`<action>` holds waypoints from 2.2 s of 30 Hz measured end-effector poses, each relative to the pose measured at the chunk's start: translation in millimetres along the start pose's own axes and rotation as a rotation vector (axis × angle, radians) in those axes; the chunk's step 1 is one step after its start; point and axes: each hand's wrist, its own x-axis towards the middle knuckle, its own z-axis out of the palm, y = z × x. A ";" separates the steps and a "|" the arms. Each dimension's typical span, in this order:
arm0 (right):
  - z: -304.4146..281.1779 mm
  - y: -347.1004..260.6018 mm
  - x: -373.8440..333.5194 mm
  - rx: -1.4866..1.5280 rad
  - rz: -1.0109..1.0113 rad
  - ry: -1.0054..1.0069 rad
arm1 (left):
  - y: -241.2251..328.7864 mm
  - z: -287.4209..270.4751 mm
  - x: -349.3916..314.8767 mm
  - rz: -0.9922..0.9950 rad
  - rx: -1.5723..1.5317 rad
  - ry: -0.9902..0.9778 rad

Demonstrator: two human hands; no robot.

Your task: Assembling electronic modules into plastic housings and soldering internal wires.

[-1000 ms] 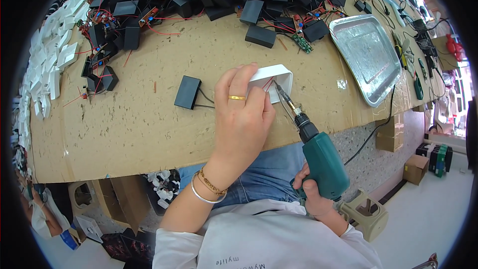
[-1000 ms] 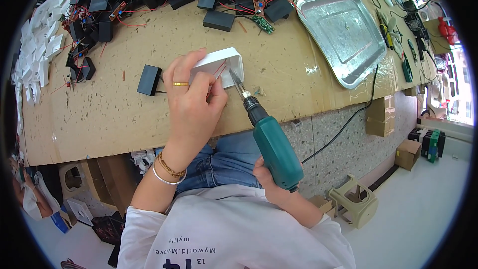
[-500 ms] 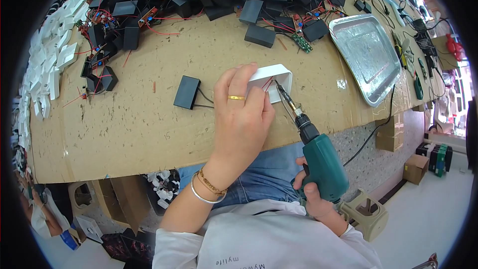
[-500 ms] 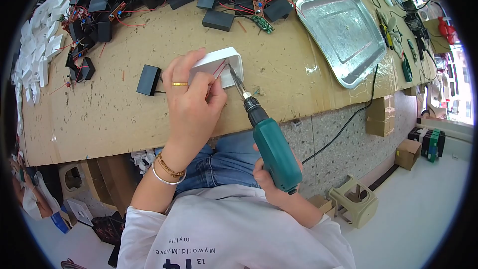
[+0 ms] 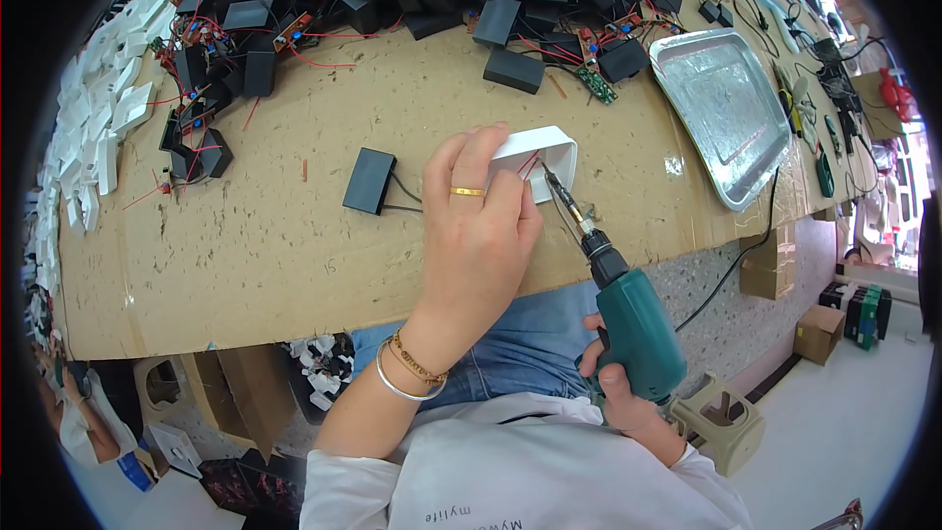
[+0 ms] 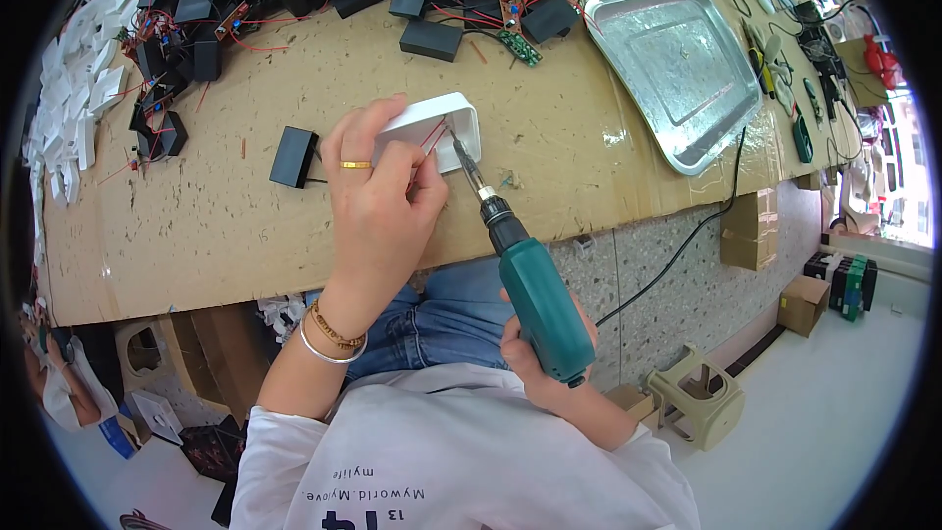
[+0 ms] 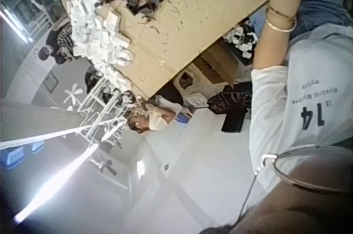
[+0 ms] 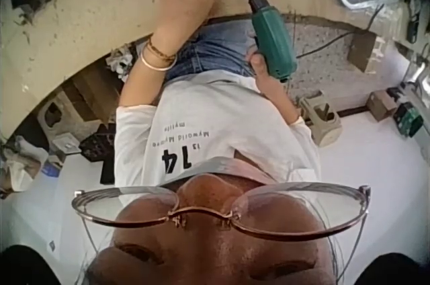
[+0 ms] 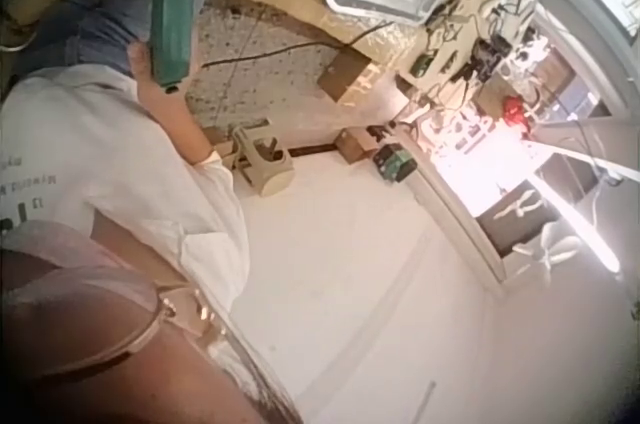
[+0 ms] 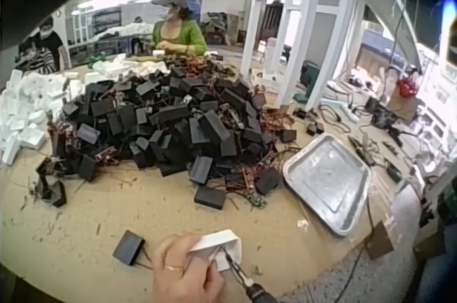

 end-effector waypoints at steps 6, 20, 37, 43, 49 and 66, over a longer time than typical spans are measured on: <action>-3.4 -11.9 -2.0 0.103 0.069 -0.061 | -0.1 0.2 -0.9 -0.002 -0.005 -0.012; -9.6 -13.0 -2.2 0.096 0.085 0.023 | 0.0 0.1 -1.2 -0.006 -0.006 -0.008; -7.1 -14.4 0.1 0.096 0.118 0.063 | 1.2 -2.4 -0.9 0.007 0.015 -0.024; -7.3 -16.5 1.9 0.097 0.133 0.056 | 1.5 -2.5 -1.1 0.005 0.010 -0.028; -6.1 -15.9 3.2 0.084 0.128 0.060 | 0.4 -1.1 -0.7 0.002 0.025 -0.022; -15.8 -8.9 18.9 0.136 -0.035 0.202 | -13.9 -42.5 15.1 -0.022 -0.014 -0.354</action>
